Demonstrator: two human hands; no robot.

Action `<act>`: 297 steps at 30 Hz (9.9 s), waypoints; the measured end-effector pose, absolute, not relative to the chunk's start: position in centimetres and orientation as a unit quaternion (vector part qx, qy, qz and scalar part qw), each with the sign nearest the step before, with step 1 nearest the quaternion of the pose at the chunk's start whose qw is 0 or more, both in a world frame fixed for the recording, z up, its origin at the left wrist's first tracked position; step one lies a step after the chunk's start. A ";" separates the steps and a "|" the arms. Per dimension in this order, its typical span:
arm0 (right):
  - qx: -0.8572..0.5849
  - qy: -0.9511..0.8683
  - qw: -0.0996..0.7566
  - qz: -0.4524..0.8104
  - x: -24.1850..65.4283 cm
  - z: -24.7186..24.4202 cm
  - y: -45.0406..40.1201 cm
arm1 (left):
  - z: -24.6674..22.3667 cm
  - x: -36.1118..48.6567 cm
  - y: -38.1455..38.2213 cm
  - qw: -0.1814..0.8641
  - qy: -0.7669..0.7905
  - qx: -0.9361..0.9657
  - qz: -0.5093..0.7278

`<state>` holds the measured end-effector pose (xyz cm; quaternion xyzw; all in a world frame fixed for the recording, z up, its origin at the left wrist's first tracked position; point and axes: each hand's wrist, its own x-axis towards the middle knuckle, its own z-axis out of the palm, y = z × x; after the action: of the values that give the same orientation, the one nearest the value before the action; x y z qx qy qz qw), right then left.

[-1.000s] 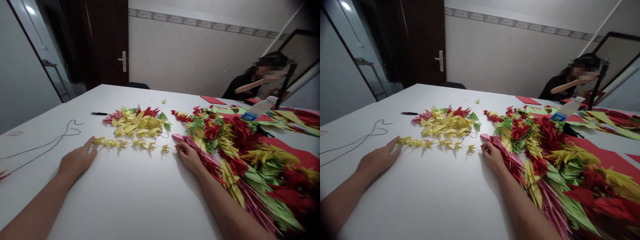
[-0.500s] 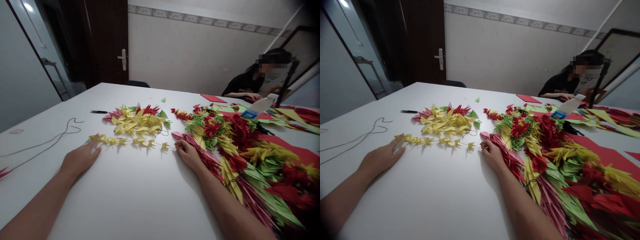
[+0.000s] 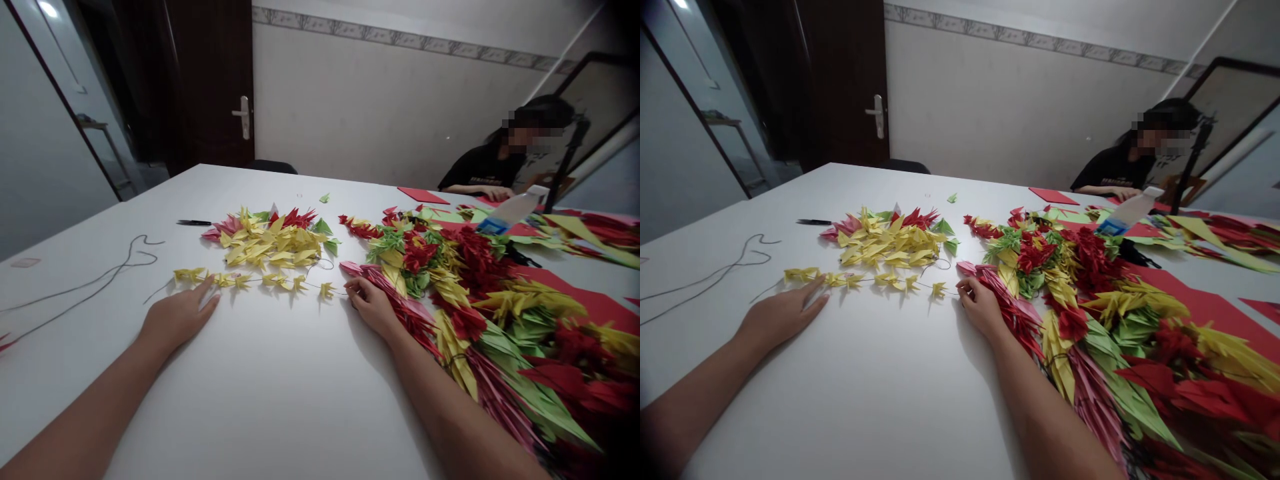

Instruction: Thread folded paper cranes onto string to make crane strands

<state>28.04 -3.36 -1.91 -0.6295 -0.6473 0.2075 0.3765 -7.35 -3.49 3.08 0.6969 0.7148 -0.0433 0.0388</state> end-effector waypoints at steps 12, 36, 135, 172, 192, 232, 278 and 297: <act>-0.634 -0.647 0.373 0.201 27.9 -1.8 -3.4 | 2.3 -6.6 -3.6 0.024 0.670 0.742 -0.016; -0.634 -0.643 0.374 0.211 27.6 -1.2 -3.6 | 1.3 0.2 -3.4 -0.025 0.613 0.789 0.022; -0.626 -0.651 0.376 0.207 28.0 -1.9 -3.5 | 1.0 -13.8 -1.4 0.142 0.667 0.687 0.252; -0.615 -0.641 0.404 0.218 28.6 -2.5 -3.4 | 2.4 -16.7 -1.9 0.070 0.743 0.645 0.166; -0.625 -0.642 0.392 0.210 28.2 -2.1 -3.4 | 2.3 -13.1 -2.3 0.065 0.625 0.748 0.213; -0.628 -0.652 0.378 0.194 27.7 -1.6 -3.7 | -0.1 -10.8 -1.6 -0.061 0.569 0.820 -0.008; -0.625 -0.656 0.375 0.194 27.6 -1.2 -3.7 | -0.3 -5.5 0.0 -0.099 0.542 0.833 0.057; -0.625 -0.655 0.377 0.196 27.9 -1.9 -3.7 | 1.8 -5.6 -1.7 0.013 0.545 0.832 0.104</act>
<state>27.92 -3.67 -1.92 -0.6248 -0.6552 0.1956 0.3769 -5.63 -1.65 1.79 0.8321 0.5448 0.1036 0.0130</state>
